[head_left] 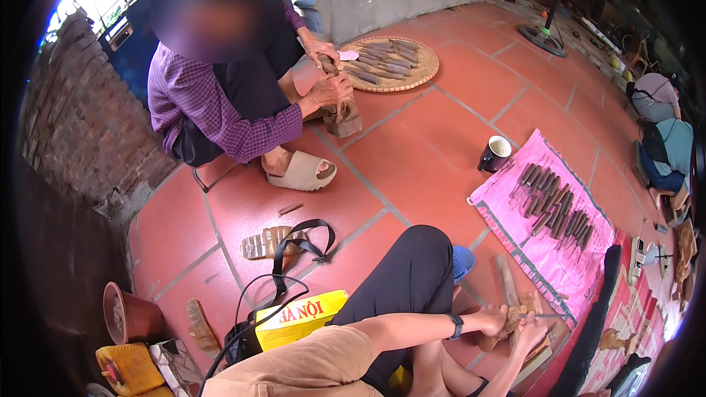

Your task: The person sits on the floor and uses a small knife to carve a piece of wood held in their left hand. They repeatedly scrape and shape the wood, occasionally rotating it to access different sides. Other people are visible in the background performing similar tasks.

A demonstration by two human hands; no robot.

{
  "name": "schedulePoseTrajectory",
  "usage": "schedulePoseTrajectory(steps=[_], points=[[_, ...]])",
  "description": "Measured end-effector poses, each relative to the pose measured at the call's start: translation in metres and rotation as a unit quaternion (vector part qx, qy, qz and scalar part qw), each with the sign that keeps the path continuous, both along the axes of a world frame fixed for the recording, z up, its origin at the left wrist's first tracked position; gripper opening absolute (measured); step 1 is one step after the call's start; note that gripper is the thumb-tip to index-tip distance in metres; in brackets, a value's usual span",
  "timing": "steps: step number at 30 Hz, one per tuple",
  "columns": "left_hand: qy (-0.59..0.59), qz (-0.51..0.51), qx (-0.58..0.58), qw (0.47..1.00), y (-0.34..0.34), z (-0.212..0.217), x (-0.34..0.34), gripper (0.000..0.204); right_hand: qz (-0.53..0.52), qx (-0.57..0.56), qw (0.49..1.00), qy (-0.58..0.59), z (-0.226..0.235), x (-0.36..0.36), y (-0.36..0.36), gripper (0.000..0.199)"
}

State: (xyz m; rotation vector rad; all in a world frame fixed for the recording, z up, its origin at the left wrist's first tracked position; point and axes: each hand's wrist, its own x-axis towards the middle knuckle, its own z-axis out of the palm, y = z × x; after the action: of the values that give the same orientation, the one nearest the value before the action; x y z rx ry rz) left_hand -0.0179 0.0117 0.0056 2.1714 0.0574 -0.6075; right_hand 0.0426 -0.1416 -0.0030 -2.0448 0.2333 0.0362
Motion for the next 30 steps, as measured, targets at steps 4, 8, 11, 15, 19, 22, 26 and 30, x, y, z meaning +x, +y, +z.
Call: schedulePoseTrajectory(steps=[4,8,11,15,19,22,26,30], points=[[0.004,-0.003,0.006,1.0,0.0,0.003,0.003,0.087,-0.019,0.043,0.999,0.005,0.001,0.006,0.001,0.019],[-0.019,-0.007,0.013,1.0,0.0,-0.003,0.003,0.087,-0.039,0.093,0.995,0.013,-0.011,0.007,-0.007,0.015],[-0.003,0.002,0.006,1.0,0.0,0.0,-0.002,0.086,-0.015,0.035,0.999,0.0,-0.006,-0.002,-0.007,0.015],[-0.016,-0.008,0.006,1.0,0.0,-0.002,0.002,0.082,-0.008,0.006,0.999,-0.033,0.006,-0.014,0.009,0.015],[-0.003,0.0,0.003,1.0,-0.003,-0.002,0.001,0.083,-0.025,0.095,0.995,-0.02,-0.001,-0.014,0.001,0.013],[-0.012,-0.001,0.014,1.0,-0.002,-0.005,0.001,0.083,0.02,0.047,0.999,-0.014,0.003,-0.008,0.002,0.007],[-0.01,-0.015,0.009,1.0,0.002,-0.001,0.001,0.082,0.03,0.135,0.99,-0.002,0.007,-0.009,0.003,0.013],[0.0,-0.02,0.018,1.0,-0.002,0.0,-0.004,0.083,0.017,0.197,0.98,0.005,-0.008,-0.013,-0.012,0.018]])
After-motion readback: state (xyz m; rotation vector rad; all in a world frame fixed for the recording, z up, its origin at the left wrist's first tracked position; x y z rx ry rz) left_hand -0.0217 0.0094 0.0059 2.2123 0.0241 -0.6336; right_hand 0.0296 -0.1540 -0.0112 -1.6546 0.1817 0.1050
